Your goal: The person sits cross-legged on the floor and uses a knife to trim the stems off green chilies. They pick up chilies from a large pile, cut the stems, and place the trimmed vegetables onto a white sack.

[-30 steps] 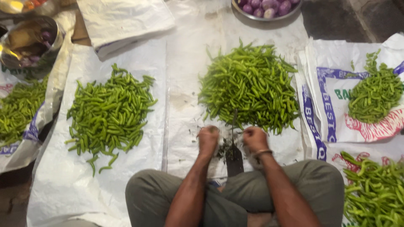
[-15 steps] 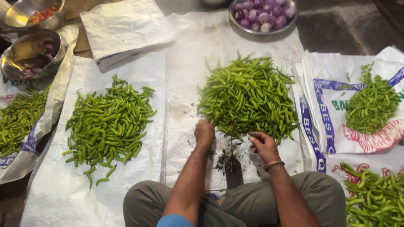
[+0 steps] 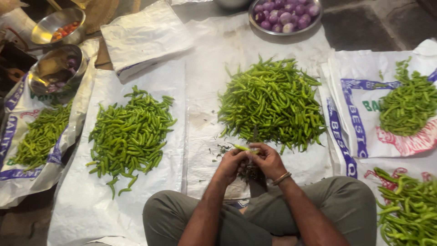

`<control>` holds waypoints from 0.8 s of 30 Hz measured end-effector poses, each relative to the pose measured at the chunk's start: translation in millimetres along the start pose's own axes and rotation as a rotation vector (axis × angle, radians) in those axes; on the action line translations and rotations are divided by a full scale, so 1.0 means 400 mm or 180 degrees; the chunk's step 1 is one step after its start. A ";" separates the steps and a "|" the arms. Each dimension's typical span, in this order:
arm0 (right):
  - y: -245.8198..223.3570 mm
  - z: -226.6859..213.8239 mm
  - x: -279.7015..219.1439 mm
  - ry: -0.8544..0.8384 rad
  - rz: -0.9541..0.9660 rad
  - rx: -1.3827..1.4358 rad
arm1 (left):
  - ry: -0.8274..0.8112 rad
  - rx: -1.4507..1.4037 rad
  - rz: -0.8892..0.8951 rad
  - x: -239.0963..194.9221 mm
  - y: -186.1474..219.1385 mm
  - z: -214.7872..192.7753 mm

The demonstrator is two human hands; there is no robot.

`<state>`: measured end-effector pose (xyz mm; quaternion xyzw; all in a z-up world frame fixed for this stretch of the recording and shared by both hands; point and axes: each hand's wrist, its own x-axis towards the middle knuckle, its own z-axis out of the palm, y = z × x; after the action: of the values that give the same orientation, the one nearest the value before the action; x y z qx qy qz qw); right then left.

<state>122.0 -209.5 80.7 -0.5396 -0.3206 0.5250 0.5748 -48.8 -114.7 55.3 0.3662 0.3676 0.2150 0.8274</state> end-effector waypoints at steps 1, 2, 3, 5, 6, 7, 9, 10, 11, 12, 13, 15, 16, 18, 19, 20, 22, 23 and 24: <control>0.001 -0.017 0.003 0.0102 -0.0032 -0.0051 | 0.0037 0.0208 -0.0055 0.001 -0.001 0.007; 0.002 -0.045 0.007 0.0204 -0.0064 -0.0102 | 0.0074 0.0417 -0.0109 0.007 -0.001 0.011; 0.005 -0.075 0.014 0.0323 0.0153 -0.0226 | 0.0122 0.0629 -0.0168 0.013 0.001 0.006; 0.013 -0.142 0.027 0.0561 0.0590 -0.0469 | 0.0591 0.0979 -0.0135 0.032 0.006 -0.014; 0.020 -0.172 0.034 0.0634 0.0591 -0.0643 | 0.0828 0.1155 -0.0122 0.046 0.006 -0.022; 0.032 -0.192 0.033 0.0695 0.0614 -0.0818 | 0.0931 0.1271 0.0157 0.053 -0.004 -0.029; 0.050 -0.216 0.035 0.0838 0.0671 -0.1104 | 0.1146 0.1497 0.0729 0.074 -0.024 -0.031; 0.054 -0.219 0.038 0.0923 0.0705 -0.1214 | 0.1081 0.1524 0.0679 0.083 -0.034 -0.025; 0.057 -0.216 0.042 0.1004 0.0733 -0.1327 | 0.1018 0.1548 0.0633 0.090 -0.045 -0.018; 0.060 -0.210 0.046 0.0979 0.0715 -0.1270 | 0.0954 0.1572 0.0588 0.094 -0.054 -0.010; 0.063 -0.203 0.049 0.0966 0.0696 -0.1207 | 0.0873 0.1821 0.0677 0.098 -0.061 -0.003; 0.067 -0.193 0.058 0.0959 0.0656 -0.1172 | 0.0691 0.2324 0.0858 0.104 -0.070 0.011; 0.069 -0.193 0.063 0.0966 0.0634 -0.1201 | 0.0702 0.2325 0.0908 0.109 -0.068 0.015; 0.077 -0.200 0.067 0.0999 0.0755 -0.1401 | 0.0719 0.2340 0.1005 0.112 -0.066 0.020; 0.080 -0.206 0.067 0.1023 0.0891 -0.1571 | 0.0761 0.2418 0.0825 0.112 -0.063 0.021; 0.084 -0.213 0.065 0.1047 0.1026 -0.1742 | 0.0803 0.2495 0.0644 0.110 -0.059 0.021; 0.091 -0.220 0.052 0.1055 0.1140 -0.1584 | 0.0900 0.2875 0.0093 0.092 -0.051 0.015; 0.087 -0.222 0.052 0.1064 0.1175 -0.1506 | 0.0956 0.3170 -0.0258 0.086 -0.038 0.012; 0.082 -0.219 0.050 0.0945 0.1080 -0.1197 | 0.1013 0.3461 -0.0613 0.077 -0.026 0.010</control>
<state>200.2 -219.8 26.7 -0.7535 -0.2299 0.4602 0.4094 -25.2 -104.0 35.4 0.6669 0.5770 -0.0288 0.4705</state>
